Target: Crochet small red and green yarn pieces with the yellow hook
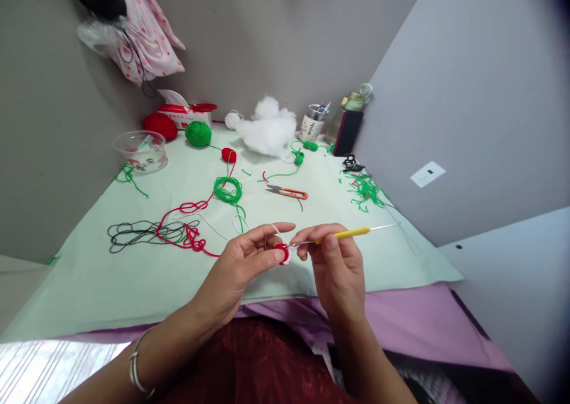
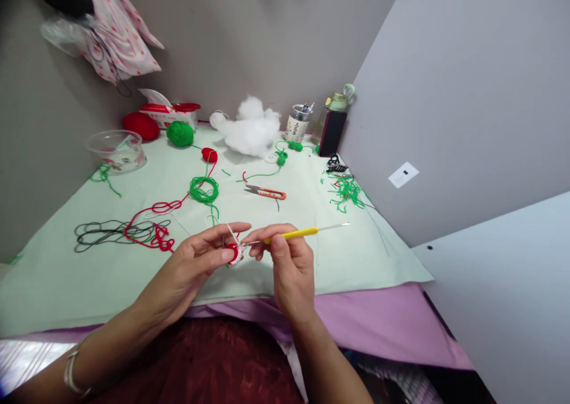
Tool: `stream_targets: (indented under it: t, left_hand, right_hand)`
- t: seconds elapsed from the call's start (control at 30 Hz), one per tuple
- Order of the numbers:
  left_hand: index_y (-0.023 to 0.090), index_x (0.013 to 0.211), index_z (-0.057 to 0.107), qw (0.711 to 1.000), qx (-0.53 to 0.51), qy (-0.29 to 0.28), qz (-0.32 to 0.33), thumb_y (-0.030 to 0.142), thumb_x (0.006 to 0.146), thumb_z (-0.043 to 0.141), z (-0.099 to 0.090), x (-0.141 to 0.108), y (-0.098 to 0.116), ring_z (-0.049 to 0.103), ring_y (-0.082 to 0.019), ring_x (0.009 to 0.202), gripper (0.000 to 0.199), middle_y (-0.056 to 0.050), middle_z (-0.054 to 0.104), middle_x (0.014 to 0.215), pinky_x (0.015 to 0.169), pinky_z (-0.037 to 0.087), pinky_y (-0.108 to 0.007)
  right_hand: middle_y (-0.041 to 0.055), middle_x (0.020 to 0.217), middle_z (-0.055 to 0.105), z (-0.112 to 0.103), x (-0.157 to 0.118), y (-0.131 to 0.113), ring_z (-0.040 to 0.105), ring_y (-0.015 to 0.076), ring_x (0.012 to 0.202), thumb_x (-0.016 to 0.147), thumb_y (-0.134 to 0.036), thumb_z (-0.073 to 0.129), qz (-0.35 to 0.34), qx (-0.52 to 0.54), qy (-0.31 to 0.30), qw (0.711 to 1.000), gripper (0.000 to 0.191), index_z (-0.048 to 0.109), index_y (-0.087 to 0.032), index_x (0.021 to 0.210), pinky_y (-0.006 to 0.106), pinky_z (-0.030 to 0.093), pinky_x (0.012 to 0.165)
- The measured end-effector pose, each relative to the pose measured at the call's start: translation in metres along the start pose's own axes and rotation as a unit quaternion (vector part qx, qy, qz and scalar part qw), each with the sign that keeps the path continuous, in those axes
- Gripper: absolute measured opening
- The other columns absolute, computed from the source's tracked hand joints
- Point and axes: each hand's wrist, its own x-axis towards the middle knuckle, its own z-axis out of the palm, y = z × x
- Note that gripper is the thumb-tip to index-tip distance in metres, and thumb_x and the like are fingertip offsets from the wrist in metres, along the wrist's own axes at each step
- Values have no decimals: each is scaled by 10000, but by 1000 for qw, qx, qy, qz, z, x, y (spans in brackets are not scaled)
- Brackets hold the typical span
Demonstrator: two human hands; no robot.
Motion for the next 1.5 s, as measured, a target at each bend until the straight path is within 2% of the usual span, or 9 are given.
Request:
stream_targets:
  t: [0.23,0.47,0.57,0.67,0.73,0.93,1.1,1.27,1.5]
  left_hand:
    - [301,1135,859,1000,10,11,16,257,825,843,-1,0,0,563,-153,853,313,4,650,861,831,443,-277]
    - [238,1240,813,994,-104,9,-34,276,772,916,3,1,-4,627,-142,828,481,-3,712,868,849,499,-263]
    - [184,1187,831,984,-154,-7,-86,257,770,909,3,2,-3,641,-139,842,430,-29,729,905,901,527,-280]
    - [208,1160,841,988,-140,4,-65,214,775,898,2,2,-3,637,-119,824,389,-5,712,872,909,522,-260]
    - [237,1163,841,994,-101,3,-36,220,784,896,1,2,-4,645,-123,848,383,2,718,879,891,509,-243]
    - [274,1169,838,999,-44,19,17,257,798,910,6,2,-6,662,-143,869,378,2,743,875,893,504,-269]
    - [227,1193,832,991,-126,12,-52,276,761,935,7,4,-5,658,-139,864,447,-17,757,889,875,517,-255]
    - [186,1053,868,987,-144,14,-64,225,744,921,3,6,-1,646,-120,822,316,-18,748,895,875,529,-244]
    - [218,994,818,999,-19,10,43,259,799,899,6,5,-2,694,-174,833,215,-17,783,862,810,523,-291]
  right_hand:
    - [28,994,790,-5,-4,-10,740,149,820,1106,-223,481,-95,-163,-49,981,235,713,-254,1094,308,615,762]
    - [107,1112,773,-5,-12,-8,749,230,1028,1008,-102,613,-331,-477,-114,806,315,727,-236,1270,357,635,830]
    - [71,1021,767,-3,-11,-5,739,204,923,1011,-93,588,-284,-394,-63,872,301,749,-250,1210,339,616,760]
    - [25,878,739,-1,-8,-5,678,173,746,1050,-154,543,-168,-226,2,959,249,762,-268,1081,331,570,679]
    - [24,885,745,2,-5,-5,677,174,754,1053,-205,572,-104,-161,10,981,223,780,-276,1018,332,562,685]
    - [30,940,777,8,-8,-2,697,178,791,1038,-183,609,-114,-200,-7,973,247,804,-322,1094,325,579,693]
    - [73,1057,774,4,-14,1,732,237,928,966,-140,694,-225,-364,-28,903,318,811,-352,1171,387,616,760]
    - [28,869,722,1,-5,-2,658,155,689,1043,-235,606,-88,-151,56,983,201,800,-275,1012,317,554,641]
    - [22,912,731,6,-2,4,647,152,741,1032,-289,651,-13,-115,16,993,161,810,-272,1024,311,549,704]
